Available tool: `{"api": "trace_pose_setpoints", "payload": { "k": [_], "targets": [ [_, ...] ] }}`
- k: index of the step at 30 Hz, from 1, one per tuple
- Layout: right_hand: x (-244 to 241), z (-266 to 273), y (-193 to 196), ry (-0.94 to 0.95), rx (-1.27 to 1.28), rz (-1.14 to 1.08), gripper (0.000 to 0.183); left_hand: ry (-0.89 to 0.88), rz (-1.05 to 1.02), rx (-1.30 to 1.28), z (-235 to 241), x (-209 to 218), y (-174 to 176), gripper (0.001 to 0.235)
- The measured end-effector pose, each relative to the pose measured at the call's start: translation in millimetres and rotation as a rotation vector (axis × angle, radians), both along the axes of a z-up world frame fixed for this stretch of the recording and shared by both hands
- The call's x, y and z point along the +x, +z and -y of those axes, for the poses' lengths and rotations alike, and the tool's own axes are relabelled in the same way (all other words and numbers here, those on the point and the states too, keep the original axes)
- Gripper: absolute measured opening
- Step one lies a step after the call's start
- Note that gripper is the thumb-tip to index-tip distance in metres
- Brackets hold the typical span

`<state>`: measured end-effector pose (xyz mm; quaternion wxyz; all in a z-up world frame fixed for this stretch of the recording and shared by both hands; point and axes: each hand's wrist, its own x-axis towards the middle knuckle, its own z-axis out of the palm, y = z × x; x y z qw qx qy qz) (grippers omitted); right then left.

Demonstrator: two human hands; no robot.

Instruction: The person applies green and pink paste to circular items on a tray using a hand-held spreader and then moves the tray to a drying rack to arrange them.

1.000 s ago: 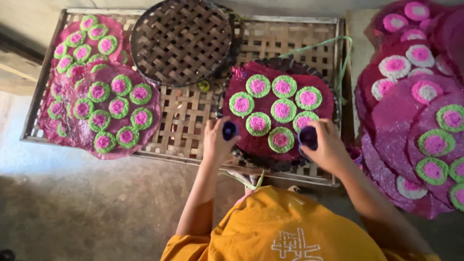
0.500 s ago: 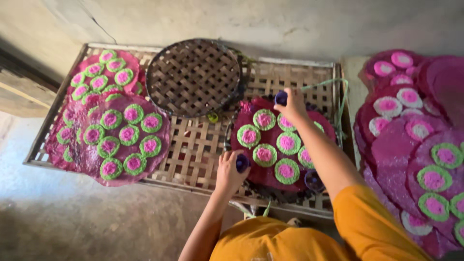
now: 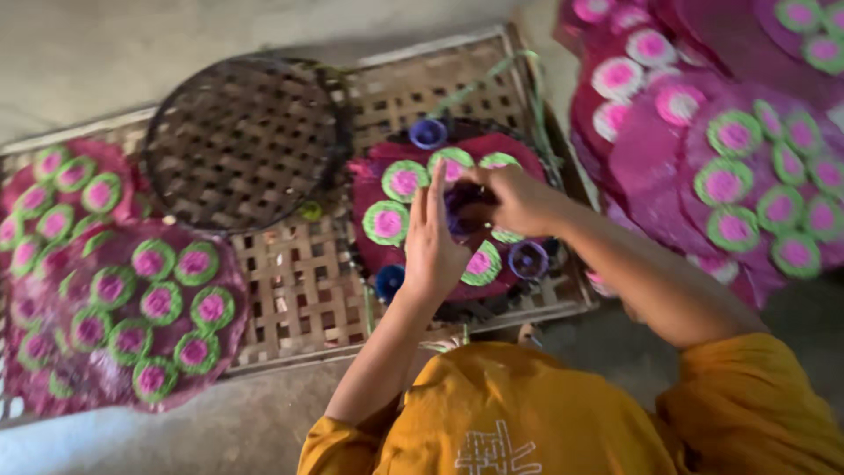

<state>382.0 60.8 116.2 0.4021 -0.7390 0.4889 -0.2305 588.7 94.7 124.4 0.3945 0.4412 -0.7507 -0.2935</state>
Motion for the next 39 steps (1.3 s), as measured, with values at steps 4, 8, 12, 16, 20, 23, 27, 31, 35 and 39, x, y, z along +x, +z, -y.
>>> {"api": "trace_pose_setpoints", "payload": {
  "k": [4, 8, 12, 16, 20, 23, 27, 31, 35, 39],
  "targets": [
    [-48.9, -60.8, 17.9, -0.149, -0.298, -0.227, 0.031, -0.040, 0.020, -0.166, -0.6, -0.2, -34.4, 0.113],
    [-66.4, -126.5, -18.6, -0.309, -0.068, -0.589, 0.025, 0.126, -0.578, 0.301, 48.3, 94.8, -118.9, 0.041],
    [-52.9, -167.9, -78.8, -0.372, 0.020, -0.778, 0.022, 1.001, -0.963, 0.189, 106.8, 205.7, -202.4, 0.039],
    [-45.8, -161.8, -81.2, -0.415, -0.274, -0.724, 0.030, 0.926, -1.245, 0.653, 159.4, 260.7, -238.1, 0.024],
    [-41.2, -171.6, -36.5, -0.571, -0.509, -0.554, 0.031, 1.024, -1.278, 0.723, 189.7, 263.0, -229.7, 0.031],
    [-43.8, -163.6, -11.3, -0.626, -0.625, -0.460, 0.025, 1.081, -1.337, 0.493, 211.4, 266.9, -204.3, 0.054],
    [-44.3, -144.4, -7.3, -0.630, -0.553, -0.295, 0.023, 0.807, -1.365, 0.353, 206.5, 274.6, -155.6, 0.054],
    [-42.9, -83.8, -14.6, -0.569, -0.338, 0.082, 0.031, 0.311, -1.431, 0.291, 136.0, 265.5, -98.2, 0.043],
    [-52.8, -25.4, -42.2, -0.574, 0.064, 0.698, 0.072, 0.378, -1.232, 0.669, 63.7, 224.2, -59.4, 0.033],
    [-79.0, -8.4, -95.2, -0.669, 0.000, 0.726, 0.077, 0.315, -0.993, 0.890, 17.2, 173.1, -80.8, 0.041]
  ]
}}
